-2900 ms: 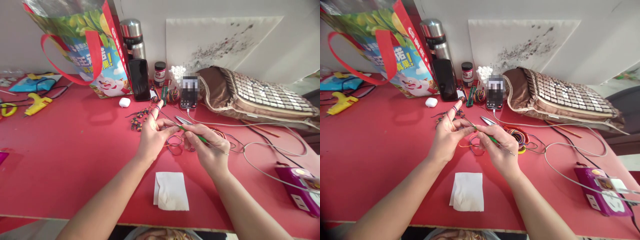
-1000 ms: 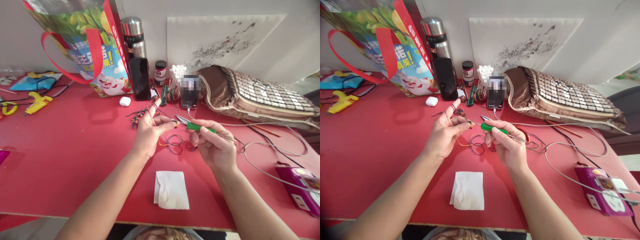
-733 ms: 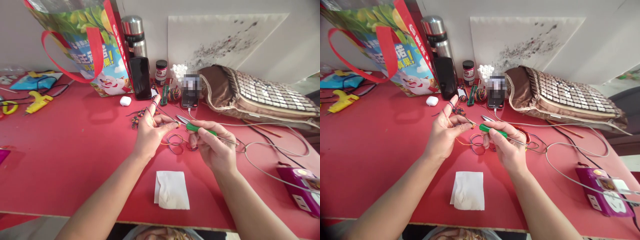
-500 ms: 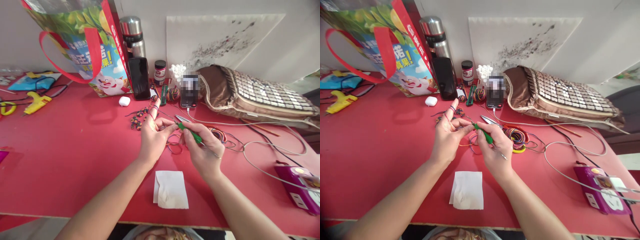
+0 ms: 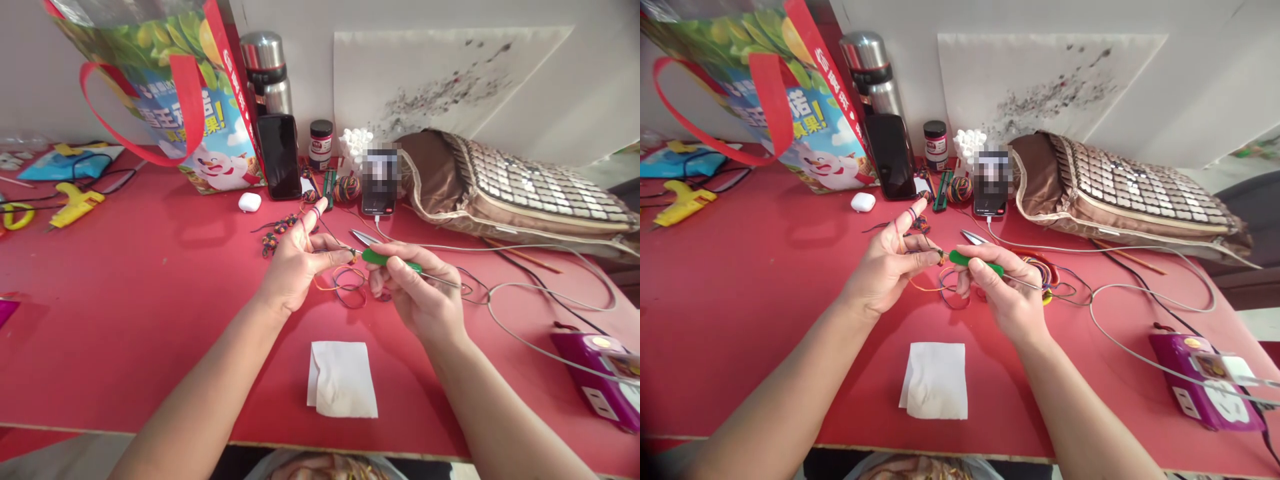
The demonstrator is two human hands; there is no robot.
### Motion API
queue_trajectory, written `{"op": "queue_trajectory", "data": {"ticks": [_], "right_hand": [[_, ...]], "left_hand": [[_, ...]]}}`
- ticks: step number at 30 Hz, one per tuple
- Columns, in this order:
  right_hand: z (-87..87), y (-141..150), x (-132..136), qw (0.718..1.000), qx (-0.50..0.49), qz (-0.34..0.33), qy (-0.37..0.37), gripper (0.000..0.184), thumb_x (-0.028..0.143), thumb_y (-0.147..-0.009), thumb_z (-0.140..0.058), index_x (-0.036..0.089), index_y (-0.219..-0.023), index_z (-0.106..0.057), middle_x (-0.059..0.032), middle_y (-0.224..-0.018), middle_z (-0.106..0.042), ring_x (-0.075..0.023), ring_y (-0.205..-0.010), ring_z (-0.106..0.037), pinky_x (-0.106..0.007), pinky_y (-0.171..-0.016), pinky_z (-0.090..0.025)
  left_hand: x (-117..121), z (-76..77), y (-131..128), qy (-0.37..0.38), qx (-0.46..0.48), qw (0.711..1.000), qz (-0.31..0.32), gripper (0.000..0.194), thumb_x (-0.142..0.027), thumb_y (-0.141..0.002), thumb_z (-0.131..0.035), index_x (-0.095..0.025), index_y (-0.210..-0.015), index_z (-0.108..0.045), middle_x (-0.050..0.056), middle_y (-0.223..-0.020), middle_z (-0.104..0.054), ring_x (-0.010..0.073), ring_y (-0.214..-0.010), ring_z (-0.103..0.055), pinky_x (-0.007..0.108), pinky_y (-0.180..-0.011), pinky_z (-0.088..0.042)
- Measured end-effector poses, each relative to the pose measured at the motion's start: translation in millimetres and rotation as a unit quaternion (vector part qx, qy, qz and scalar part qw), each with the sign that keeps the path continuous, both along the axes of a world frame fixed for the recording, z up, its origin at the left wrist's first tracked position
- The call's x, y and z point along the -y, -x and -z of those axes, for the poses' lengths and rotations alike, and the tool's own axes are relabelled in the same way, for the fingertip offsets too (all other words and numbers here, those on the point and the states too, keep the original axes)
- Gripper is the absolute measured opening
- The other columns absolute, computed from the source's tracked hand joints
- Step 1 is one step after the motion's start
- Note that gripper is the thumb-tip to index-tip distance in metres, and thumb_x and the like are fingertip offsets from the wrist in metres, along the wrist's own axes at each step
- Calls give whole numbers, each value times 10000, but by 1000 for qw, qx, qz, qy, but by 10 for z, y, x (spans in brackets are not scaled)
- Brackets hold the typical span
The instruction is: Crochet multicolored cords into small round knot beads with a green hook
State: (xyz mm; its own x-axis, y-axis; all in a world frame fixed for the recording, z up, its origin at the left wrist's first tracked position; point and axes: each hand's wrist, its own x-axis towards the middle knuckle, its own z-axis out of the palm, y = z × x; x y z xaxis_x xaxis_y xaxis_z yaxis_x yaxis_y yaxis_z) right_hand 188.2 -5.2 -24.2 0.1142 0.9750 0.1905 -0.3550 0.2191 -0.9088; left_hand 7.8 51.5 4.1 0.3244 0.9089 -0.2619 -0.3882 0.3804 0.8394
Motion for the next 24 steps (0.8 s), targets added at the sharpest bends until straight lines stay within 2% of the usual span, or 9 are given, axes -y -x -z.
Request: {"op": "queue_trajectory", "data": {"ticks": [4,9,15,18,24], "right_hand": [[-67,-54,-5,1000,-4,-3,14,155,371,-856,-949,281,-978,-919,-45,-830,-845,-152,-534,-697,-308,-493,-602],[-99,-130,-10,1000,13,-11,16,148,372,-869,-939,266,-970,-916,-56,-812,-828,-161,-536,-695,-313,-471,-584],[-116,-217,-25,999,46,-10,3,125,347,-887,-918,242,-953,-908,-61,-822,-804,-153,-525,-683,-319,-463,-586],[-130,-238,-34,999,47,-3,13,157,372,-850,-942,237,-925,-911,-52,-789,-788,-150,-501,-668,-314,-447,-566],[-131,-206,-36,999,32,11,25,203,404,-806,-974,240,-903,-902,-52,-781,-815,-157,-492,-668,-308,-429,-555]], "left_hand": [[-7,-9,25,-15,-21,1000,2,1333,-124,-620,-1033,-193,-1758,-342,-22,-736,-769,192,-785,-760,328,-854,-611],[-17,-7,41,-35,-34,999,5,1213,-158,-647,-1030,-219,-1711,-451,-23,-736,-754,194,-768,-751,355,-862,-616],[-22,-12,49,-48,-48,998,12,1269,-127,-618,-1028,-200,-1726,-413,-22,-732,-760,193,-781,-754,313,-820,-601],[-31,-16,63,-55,-54,997,13,1260,-134,-621,-1028,-192,-1722,-418,-25,-726,-757,187,-779,-747,299,-808,-589],[-26,-14,63,-67,-60,996,-1,1209,-172,-644,-1030,-219,-1709,-459,-17,-736,-760,216,-790,-762,343,-830,-595]]}}
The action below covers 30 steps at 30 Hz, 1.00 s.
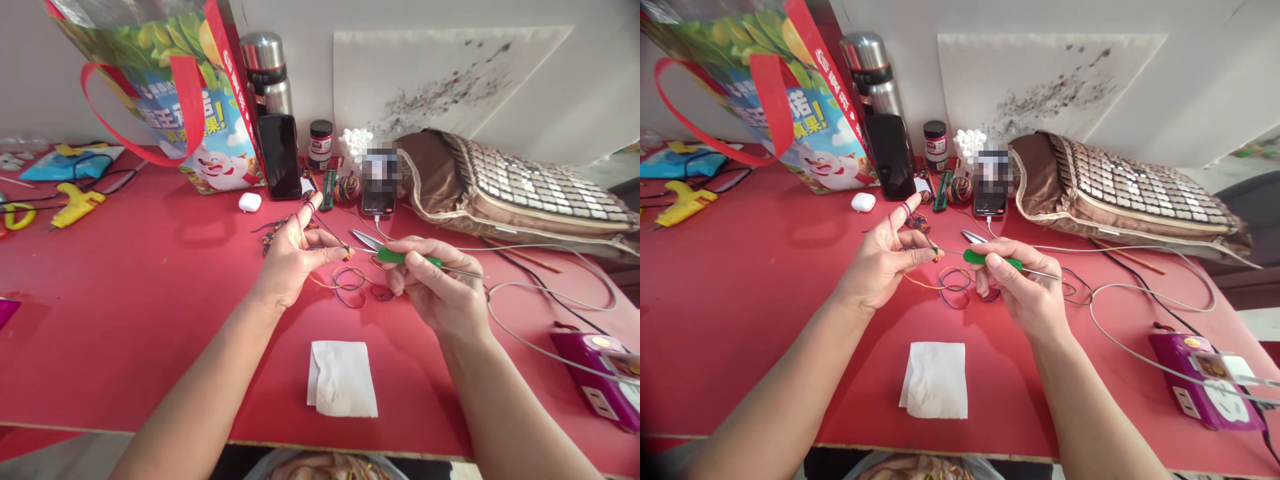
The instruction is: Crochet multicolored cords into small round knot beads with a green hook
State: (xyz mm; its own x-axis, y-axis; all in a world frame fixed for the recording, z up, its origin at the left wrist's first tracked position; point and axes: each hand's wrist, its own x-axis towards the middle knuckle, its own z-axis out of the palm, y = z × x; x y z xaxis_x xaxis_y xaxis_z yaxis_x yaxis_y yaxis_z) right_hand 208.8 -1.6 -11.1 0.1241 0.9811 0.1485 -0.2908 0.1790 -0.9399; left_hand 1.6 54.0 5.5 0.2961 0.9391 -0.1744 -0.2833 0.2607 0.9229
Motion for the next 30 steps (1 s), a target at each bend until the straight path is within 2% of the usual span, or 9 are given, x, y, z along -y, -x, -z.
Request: {"op": "queue_trajectory", "data": {"ticks": [5,13,17,20,23,25,27,30], "right_hand": [[37,84,33,1000,0,14,-17,144,353,-881,-922,239,-957,-878,-32,-757,-827,-148,-480,-677,-295,-450,-584],[110,197,131,991,83,86,-67,122,359,-970,-851,241,-997,-863,-33,-779,-846,-178,-487,-733,-324,-466,-641],[87,212,171,962,203,132,-123,117,343,-1006,-812,250,-965,-870,-11,-675,-807,-163,-492,-726,-294,-487,-627],[70,240,193,937,284,148,-138,142,349,-1031,-777,251,-982,-867,-2,-626,-780,-171,-497,-724,-308,-526,-636],[98,283,216,912,341,169,-154,122,306,-1027,-774,264,-1102,-861,-23,-744,-833,-193,-585,-777,-331,-611,-673],[137,317,229,903,340,178,-195,181,274,-1012,-785,276,-1180,-852,-44,-834,-857,-221,-685,-814,-360,-680,-694],[176,353,231,920,291,163,-206,212,277,-1031,-758,286,-1224,-845,-52,-863,-857,-231,-719,-819,-378,-690,-695],[209,387,198,978,133,102,-121,205,386,-1080,-697,286,-1172,-851,-39,-824,-836,-202,-610,-775,-351,-565,-658]], "left_hand": [[67,-28,-55,-23,-3,999,-36,1253,-177,-663,-1027,-235,-1744,-395,-18,-749,-772,202,-803,-760,321,-846,-599],[141,-67,-101,-37,0,999,-32,1110,-188,-710,-1004,-288,-1690,-493,-24,-750,-754,201,-778,-744,330,-804,-617],[165,-78,-121,-48,-18,998,-35,1091,-206,-734,-996,-261,-1695,-481,-8,-757,-768,200,-763,-731,314,-758,-601],[195,-79,-156,-53,-29,998,-29,1061,-223,-762,-982,-277,-1694,-480,-9,-763,-772,198,-745,-725,314,-726,-591],[219,-65,-197,-48,-20,998,-41,1095,-218,-751,-993,-283,-1704,-458,-20,-757,-766,184,-730,-714,293,-704,-573],[220,-50,-214,-25,15,999,-44,1172,-201,-715,-1010,-263,-1724,-416,-28,-751,-768,181,-738,-722,289,-720,-570],[203,-36,-214,15,60,998,-31,1261,-172,-678,-1019,-227,-1748,-355,-37,-752,-774,176,-742,-732,289,-745,-569],[158,-21,-185,67,103,992,-10,1341,-125,-644,-1015,-175,-1766,-283,-55,-729,-768,160,-715,-732,278,-746,-556]]}}
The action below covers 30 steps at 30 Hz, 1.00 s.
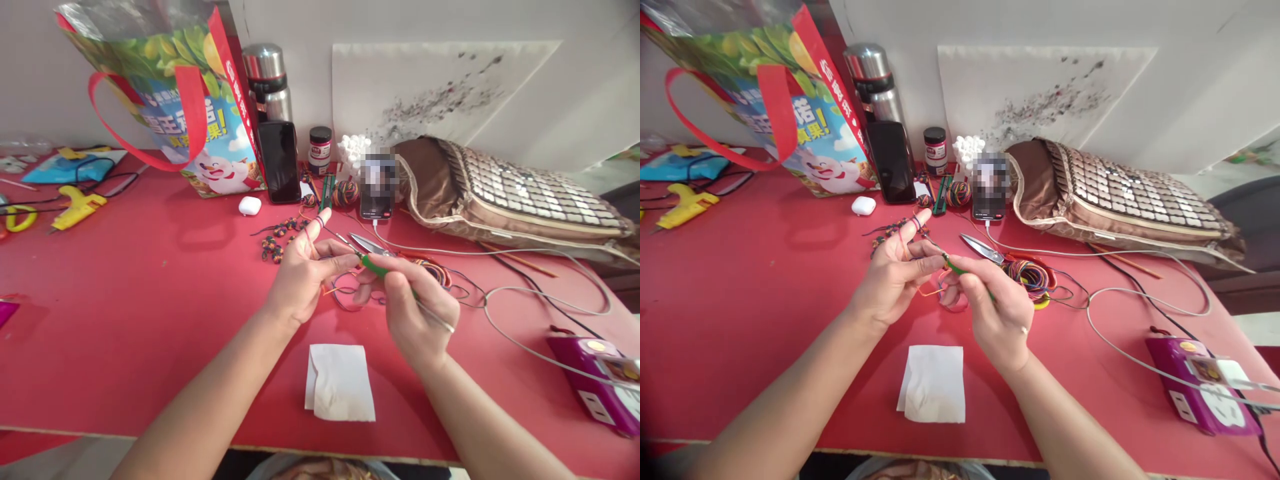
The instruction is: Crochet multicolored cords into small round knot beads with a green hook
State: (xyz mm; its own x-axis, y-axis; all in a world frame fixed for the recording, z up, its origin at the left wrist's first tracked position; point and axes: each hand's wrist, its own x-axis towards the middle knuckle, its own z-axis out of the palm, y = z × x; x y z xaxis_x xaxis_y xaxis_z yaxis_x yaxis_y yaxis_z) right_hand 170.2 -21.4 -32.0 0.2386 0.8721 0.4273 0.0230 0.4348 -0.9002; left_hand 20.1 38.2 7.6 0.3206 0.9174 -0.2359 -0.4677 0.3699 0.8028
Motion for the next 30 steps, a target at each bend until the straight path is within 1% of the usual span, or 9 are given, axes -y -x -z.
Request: {"op": "queue_trajectory", "data": {"ticks": [3,4,6,10,15,19,23,27,30], "right_hand": [[-6,-16,-72,984,-146,-55,88,298,527,-1017,-762,246,-1003,-860,-16,-714,-794,-143,-438,-661,-268,-400,-538],[-16,-33,-96,978,-172,-66,103,319,548,-984,-795,236,-963,-863,-10,-688,-782,-127,-411,-632,-246,-373,-505],[-44,-77,-132,970,-193,-85,121,316,541,-936,-851,226,-929,-868,-6,-667,-772,-109,-384,-602,-227,-354,-484],[-111,-166,-150,971,-172,-112,123,262,473,-904,-898,226,-988,-871,-8,-671,-785,-130,-396,-632,-249,-365,-529],[-165,-240,-145,974,-162,-121,102,164,399,-894,-926,255,-970,-903,-13,-680,-813,-126,-393,-648,-248,-381,-562],[-180,-278,-145,976,-160,-115,90,155,388,-869,-950,273,-969,-921,-21,-676,-817,-138,-404,-669,-244,-370,-554],[-181,-303,-145,979,-140,-124,86,157,383,-871,-950,277,-984,-927,-37,-730,-829,-151,-443,-701,-274,-411,-599],[-176,-334,-147,982,-113,-135,68,143,374,-895,-930,274,-998,-930,-41,-778,-816,-154,-489,-726,-297,-459,-643],[-170,-362,-146,984,-96,-135,61,128,370,-914,-914,280,-1003,-931,-45,-793,-813,-150,-503,-729,-296,-472,-647]], "left_hand": [[-37,6,37,19,11,1000,11,1341,-86,-642,-998,-148,-1765,-267,-61,-705,-760,153,-717,-735,273,-769,-560],[-44,7,47,21,8,1000,14,1333,-79,-642,-995,-141,-1761,-273,-60,-705,-761,150,-718,-734,273,-779,-563],[-51,8,63,22,-2,1000,20,1319,-84,-644,-997,-138,-1756,-289,-52,-722,-767,149,-723,-735,277,-790,-567],[-57,5,80,14,-18,999,23,1319,-103,-646,-1005,-149,-1759,-298,-43,-735,-763,166,-746,-738,299,-808,-574],[-77,-18,95,8,-20,1000,16,1318,-87,-655,-992,-100,-1759,-272,-34,-719,-755,172,-735,-730,290,-768,-565],[-94,-31,111,-9,-21,1000,11,1366,-112,-614,-1024,-87,-1754,-272,-38,-699,-754,173,-726,-737,275,-747,-546],[-95,-38,117,-8,-19,1000,7,1359,-113,-608,-1024,-93,-1750,-287,-49,-700,-749,166,-721,-741,272,-753,-535],[-91,-49,117,-7,-23,1000,8,1436,-108,-607,-1022,-95,-1779,-191,-42,-702,-756,172,-724,-748,274,-751,-536],[-95,-48,120,-12,-31,999,9,1506,-106,-595,-1025,-105,-1791,-111,-38,-706,-764,176,-725,-743,278,-753,-544]]}}
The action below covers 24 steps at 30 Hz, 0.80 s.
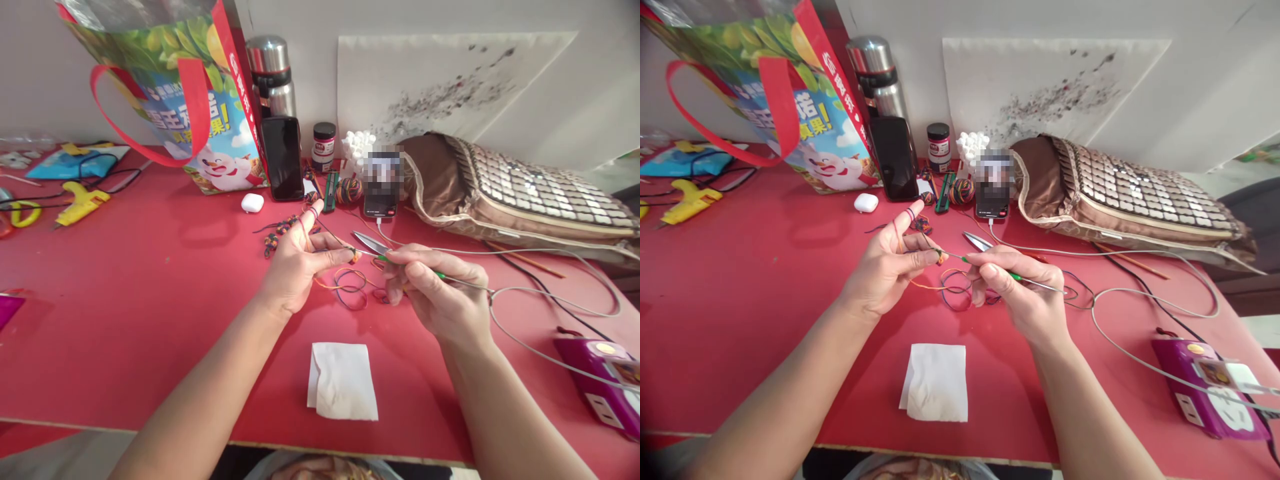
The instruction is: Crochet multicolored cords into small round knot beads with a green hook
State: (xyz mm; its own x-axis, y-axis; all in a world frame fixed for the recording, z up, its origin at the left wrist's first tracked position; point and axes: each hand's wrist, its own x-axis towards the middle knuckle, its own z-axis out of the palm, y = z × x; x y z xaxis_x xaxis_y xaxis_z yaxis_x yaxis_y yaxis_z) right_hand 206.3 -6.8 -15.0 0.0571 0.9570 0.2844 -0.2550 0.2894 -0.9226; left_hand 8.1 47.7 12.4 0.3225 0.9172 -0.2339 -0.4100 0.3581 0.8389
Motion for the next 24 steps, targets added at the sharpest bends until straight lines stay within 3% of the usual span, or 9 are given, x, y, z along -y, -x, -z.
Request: {"op": "queue_trajectory", "data": {"ticks": [4,9,16,24], "right_hand": [[11,-25,-2,1000,15,-2,-12,122,356,-932,-898,292,-1031,-930,-53,-821,-818,-152,-526,-734,-296,-481,-648],[9,-31,-6,1000,20,2,-16,122,354,-926,-902,293,-1028,-929,-53,-817,-810,-161,-542,-735,-300,-473,-640],[-9,-13,4,999,28,12,-18,120,359,-927,-902,294,-1025,-925,-43,-818,-803,-149,-536,-720,-301,-467,-618],[-1,-19,15,999,39,18,-27,108,324,-949,-881,298,-1044,-924,-41,-817,-799,-152,-565,-726,-306,-496,-620]], "left_hand": [[-8,11,12,-15,-19,1000,3,1526,-125,-611,-1022,-127,-1798,-62,-33,-727,-767,186,-749,-748,294,-786,-562],[-8,15,23,-41,-51,998,1,1441,-139,-653,-1005,-184,-1801,-136,-38,-756,-749,199,-787,-754,329,-829,-578],[-10,23,22,-53,-50,997,-1,1498,-141,-641,-1009,-188,-1807,-68,-38,-768,-763,193,-814,-755,332,-855,-591],[-17,47,44,-60,-76,995,-13,1393,-177,-646,-1017,-192,-1789,-221,-39,-758,-738,214,-844,-760,366,-883,-601]]}}
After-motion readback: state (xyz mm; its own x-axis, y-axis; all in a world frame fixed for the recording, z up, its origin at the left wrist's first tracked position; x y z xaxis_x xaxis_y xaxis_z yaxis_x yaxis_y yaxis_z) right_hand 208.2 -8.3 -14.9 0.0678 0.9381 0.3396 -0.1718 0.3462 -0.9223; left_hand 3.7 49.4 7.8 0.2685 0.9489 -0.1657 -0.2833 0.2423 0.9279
